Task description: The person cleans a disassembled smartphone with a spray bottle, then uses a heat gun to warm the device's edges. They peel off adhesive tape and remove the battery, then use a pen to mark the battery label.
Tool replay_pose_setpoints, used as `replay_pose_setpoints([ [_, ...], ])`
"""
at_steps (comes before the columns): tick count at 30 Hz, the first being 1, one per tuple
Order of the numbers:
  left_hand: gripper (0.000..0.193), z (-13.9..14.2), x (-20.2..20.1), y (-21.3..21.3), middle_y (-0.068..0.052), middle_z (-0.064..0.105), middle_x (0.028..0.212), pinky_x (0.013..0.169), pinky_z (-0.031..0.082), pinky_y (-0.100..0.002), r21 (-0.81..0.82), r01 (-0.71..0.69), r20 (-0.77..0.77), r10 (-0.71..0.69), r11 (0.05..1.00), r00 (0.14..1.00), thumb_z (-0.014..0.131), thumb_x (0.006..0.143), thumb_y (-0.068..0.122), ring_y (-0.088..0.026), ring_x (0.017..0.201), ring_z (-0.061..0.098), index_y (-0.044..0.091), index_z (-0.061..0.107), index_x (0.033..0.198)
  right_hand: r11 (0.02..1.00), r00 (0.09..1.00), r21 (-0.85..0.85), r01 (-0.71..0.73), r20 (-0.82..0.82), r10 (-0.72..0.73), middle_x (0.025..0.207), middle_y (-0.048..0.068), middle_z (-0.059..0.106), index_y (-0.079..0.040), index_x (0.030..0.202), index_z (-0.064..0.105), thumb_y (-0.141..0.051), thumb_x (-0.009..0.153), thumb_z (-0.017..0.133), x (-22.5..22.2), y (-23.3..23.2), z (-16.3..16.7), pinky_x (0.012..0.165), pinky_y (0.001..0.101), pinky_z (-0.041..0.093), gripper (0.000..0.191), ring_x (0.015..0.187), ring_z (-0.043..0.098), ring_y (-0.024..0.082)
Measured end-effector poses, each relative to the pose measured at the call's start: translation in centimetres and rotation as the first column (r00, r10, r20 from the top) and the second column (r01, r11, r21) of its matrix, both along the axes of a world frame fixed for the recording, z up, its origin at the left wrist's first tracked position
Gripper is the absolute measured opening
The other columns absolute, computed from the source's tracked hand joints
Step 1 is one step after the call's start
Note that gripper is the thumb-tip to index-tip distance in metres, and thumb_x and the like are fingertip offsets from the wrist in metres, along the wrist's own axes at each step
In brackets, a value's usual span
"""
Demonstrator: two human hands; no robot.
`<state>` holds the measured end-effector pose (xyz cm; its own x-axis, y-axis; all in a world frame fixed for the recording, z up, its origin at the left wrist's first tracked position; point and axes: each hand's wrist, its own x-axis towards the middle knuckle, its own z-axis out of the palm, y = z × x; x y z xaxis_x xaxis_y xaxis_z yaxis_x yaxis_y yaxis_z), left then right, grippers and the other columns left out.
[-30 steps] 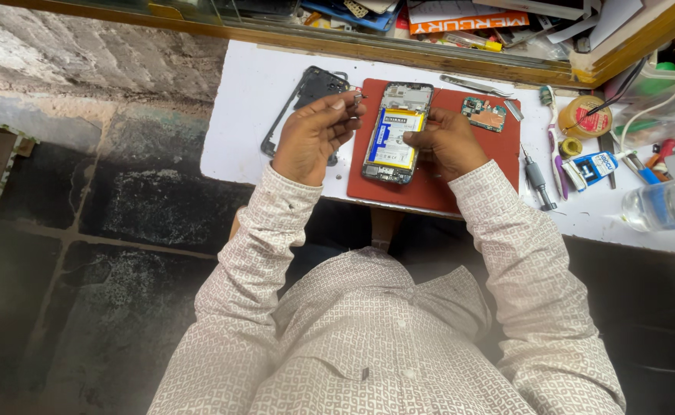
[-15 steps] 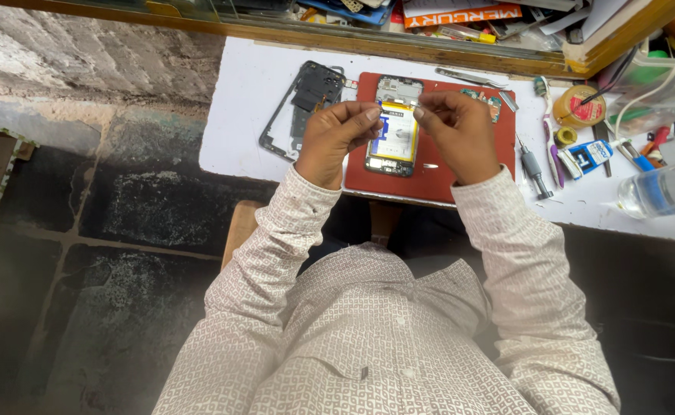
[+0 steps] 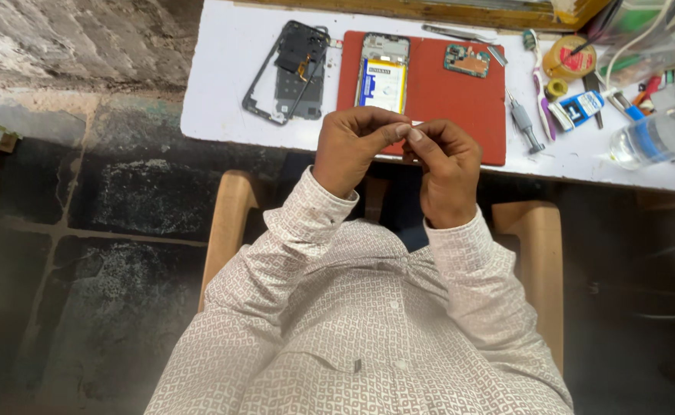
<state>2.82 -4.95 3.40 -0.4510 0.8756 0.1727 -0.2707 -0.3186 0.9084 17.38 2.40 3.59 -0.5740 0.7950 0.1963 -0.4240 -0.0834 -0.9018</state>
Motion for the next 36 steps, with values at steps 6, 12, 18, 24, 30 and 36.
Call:
replay_pose_setpoints([
  [6,0.023,-1.0,2.9,-0.2,-0.009,0.075,0.091,0.074,0.059,-0.028,0.025,-0.012,0.029,0.011,1.000,1.000,0.075,0.092,0.007,-0.013,0.081,0.072,-0.003,0.069,0.112,0.978,0.989,-0.204,0.041,-0.133,-0.069,0.095,0.011,0.073,0.002,0.100,0.070,-0.002,0.100,0.065,2.0,-1.7,-1.6,0.075,0.0294,0.057,0.006,0.080,0.068,0.018],
  [12,0.040,-1.7,3.2,-0.5,-0.005,0.075,0.089,0.079,0.057,-0.025,-0.055,0.071,0.179,-0.060,0.996,0.982,0.055,0.106,0.033,-0.010,0.080,0.069,-0.003,0.073,0.110,0.935,0.945,-0.347,-0.069,-0.324,-0.051,0.098,0.010,0.072,-0.001,0.103,0.070,-0.005,0.104,0.065,2.9,-1.3,-3.1,0.084,0.0326,0.057,0.006,0.091,0.069,0.018],
  [18,0.021,-2.3,3.7,-0.6,-0.007,0.075,0.091,0.078,0.058,-0.026,-0.017,0.084,0.053,-0.083,0.996,0.995,0.072,0.098,0.015,-0.011,0.082,0.069,-0.004,0.073,0.107,0.940,0.932,-0.336,-0.057,-0.355,-0.070,0.098,0.010,0.073,-0.001,0.106,0.071,-0.006,0.105,0.064,2.3,-1.5,-4.3,0.086,0.0339,0.058,0.009,0.088,0.069,0.019],
  [24,0.017,-2.5,3.4,-0.4,-0.008,0.075,0.090,0.075,0.058,-0.025,-0.036,0.054,0.014,-0.054,0.998,0.998,0.074,0.097,0.012,-0.011,0.080,0.069,-0.005,0.074,0.101,0.950,0.937,-0.309,0.041,-0.318,-0.144,0.101,0.010,0.073,-0.001,0.106,0.071,-0.003,0.103,0.065,2.2,-2.0,-3.9,0.084,0.0331,0.058,0.007,0.091,0.070,0.019],
  [30,0.015,-2.6,2.6,0.0,-0.005,0.073,0.086,0.070,0.054,-0.023,-0.095,0.009,-0.104,-0.019,0.995,0.994,0.073,0.097,0.013,-0.007,0.076,0.064,-0.002,0.072,0.098,0.960,0.956,-0.273,0.057,-0.263,-0.131,0.097,0.011,0.074,0.001,0.105,0.072,-0.011,0.104,0.066,2.8,-2.6,-3.3,0.082,0.0349,0.059,0.013,0.088,0.070,0.020],
  [36,0.012,-2.0,1.7,-0.1,-0.004,0.072,0.091,0.077,0.055,-0.024,-0.036,0.104,-0.140,-0.108,0.994,0.984,0.070,0.100,0.010,-0.007,0.083,0.065,-0.002,0.070,0.099,0.959,0.982,-0.271,0.078,-0.147,-0.121,0.096,0.011,0.074,0.002,0.104,0.072,-0.022,0.106,0.062,3.6,-2.5,-2.8,0.075,0.0359,0.059,0.027,0.084,0.071,0.022],
])
